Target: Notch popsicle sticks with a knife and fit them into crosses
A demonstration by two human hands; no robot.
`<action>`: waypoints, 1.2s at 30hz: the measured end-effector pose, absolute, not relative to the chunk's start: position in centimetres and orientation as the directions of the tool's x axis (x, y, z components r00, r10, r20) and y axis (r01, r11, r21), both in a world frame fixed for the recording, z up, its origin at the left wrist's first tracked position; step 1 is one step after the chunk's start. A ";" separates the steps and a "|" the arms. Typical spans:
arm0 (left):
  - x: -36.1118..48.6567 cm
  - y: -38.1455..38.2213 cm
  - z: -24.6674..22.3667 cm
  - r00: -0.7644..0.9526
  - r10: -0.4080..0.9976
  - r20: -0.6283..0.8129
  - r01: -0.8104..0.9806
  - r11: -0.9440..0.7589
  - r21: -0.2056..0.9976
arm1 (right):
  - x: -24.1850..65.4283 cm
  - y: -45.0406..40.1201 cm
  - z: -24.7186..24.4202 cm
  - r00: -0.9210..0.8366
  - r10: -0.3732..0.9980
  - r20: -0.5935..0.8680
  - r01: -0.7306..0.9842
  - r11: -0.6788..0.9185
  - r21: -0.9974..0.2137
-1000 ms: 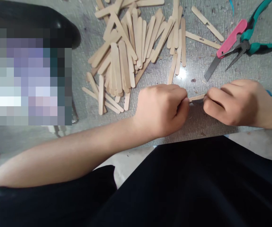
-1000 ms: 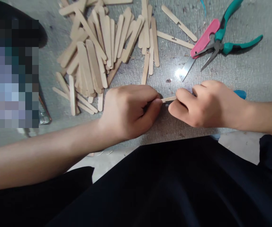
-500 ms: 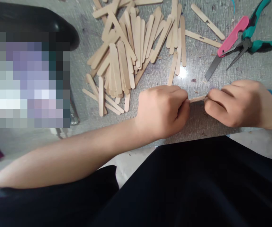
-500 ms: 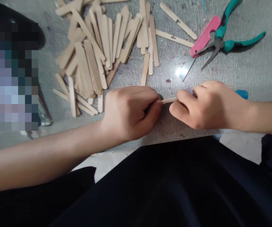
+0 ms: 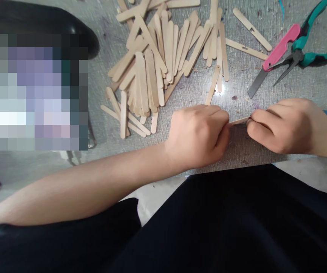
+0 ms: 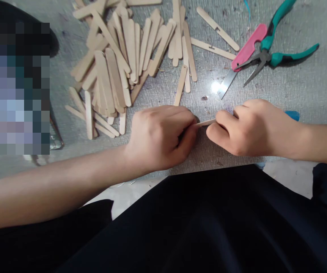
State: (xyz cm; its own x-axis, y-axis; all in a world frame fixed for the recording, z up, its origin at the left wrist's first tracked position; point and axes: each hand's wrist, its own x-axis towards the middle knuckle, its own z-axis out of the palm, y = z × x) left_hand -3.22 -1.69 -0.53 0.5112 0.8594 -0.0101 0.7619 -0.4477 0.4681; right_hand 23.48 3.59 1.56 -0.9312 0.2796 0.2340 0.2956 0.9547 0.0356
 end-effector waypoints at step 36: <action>-3.0 -1.7 -0.5 0.517 0.855 -0.036 0.704 -0.401 0.586 | 23.0 2.9 2.8 -0.959 0.195 0.206 0.243 0.941 0.238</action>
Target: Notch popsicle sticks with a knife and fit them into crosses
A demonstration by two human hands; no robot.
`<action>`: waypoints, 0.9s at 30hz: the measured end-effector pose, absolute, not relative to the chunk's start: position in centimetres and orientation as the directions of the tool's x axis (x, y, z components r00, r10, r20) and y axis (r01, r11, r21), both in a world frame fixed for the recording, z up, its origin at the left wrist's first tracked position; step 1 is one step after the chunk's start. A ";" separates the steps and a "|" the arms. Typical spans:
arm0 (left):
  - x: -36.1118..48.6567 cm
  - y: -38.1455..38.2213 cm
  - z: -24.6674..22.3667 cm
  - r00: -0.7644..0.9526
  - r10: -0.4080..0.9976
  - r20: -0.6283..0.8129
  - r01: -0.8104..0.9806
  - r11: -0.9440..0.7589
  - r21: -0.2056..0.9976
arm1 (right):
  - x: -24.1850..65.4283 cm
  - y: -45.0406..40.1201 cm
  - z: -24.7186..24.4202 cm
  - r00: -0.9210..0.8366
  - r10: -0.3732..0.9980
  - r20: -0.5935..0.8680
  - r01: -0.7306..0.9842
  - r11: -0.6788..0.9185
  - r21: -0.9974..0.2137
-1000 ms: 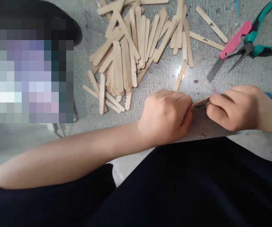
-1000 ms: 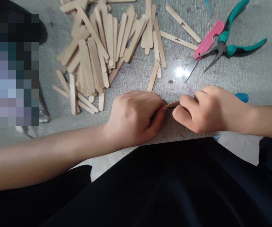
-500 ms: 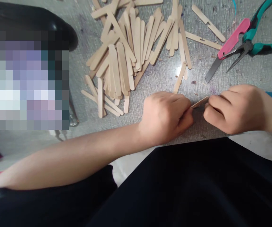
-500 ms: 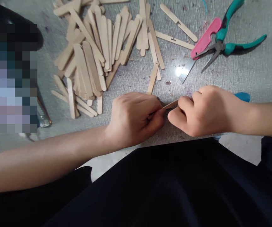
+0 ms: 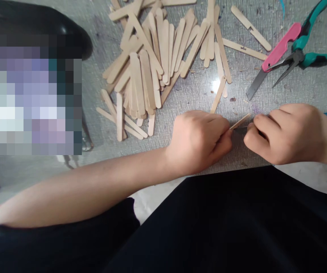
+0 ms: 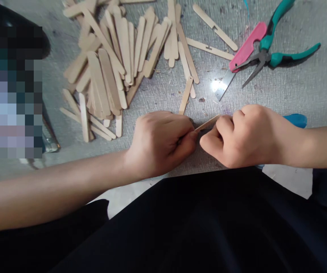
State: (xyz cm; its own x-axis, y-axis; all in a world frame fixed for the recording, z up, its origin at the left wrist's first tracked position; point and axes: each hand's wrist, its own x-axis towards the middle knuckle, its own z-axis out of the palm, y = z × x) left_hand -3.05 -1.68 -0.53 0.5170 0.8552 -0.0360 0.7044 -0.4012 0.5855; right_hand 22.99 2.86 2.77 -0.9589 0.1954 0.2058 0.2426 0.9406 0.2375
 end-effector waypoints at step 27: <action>-2.8 -1.8 -1.9 0.458 0.874 0.163 0.682 -0.463 0.566 | 23.5 3.7 1.9 -0.971 0.118 0.209 0.206 0.857 0.472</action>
State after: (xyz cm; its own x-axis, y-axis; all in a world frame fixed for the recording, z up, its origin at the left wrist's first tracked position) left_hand -2.84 -1.82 -1.90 0.4575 0.8741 0.1631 0.6822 -0.4627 0.5661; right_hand 23.50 3.73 1.88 -0.9707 0.1183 0.2093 0.2063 0.8569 0.4723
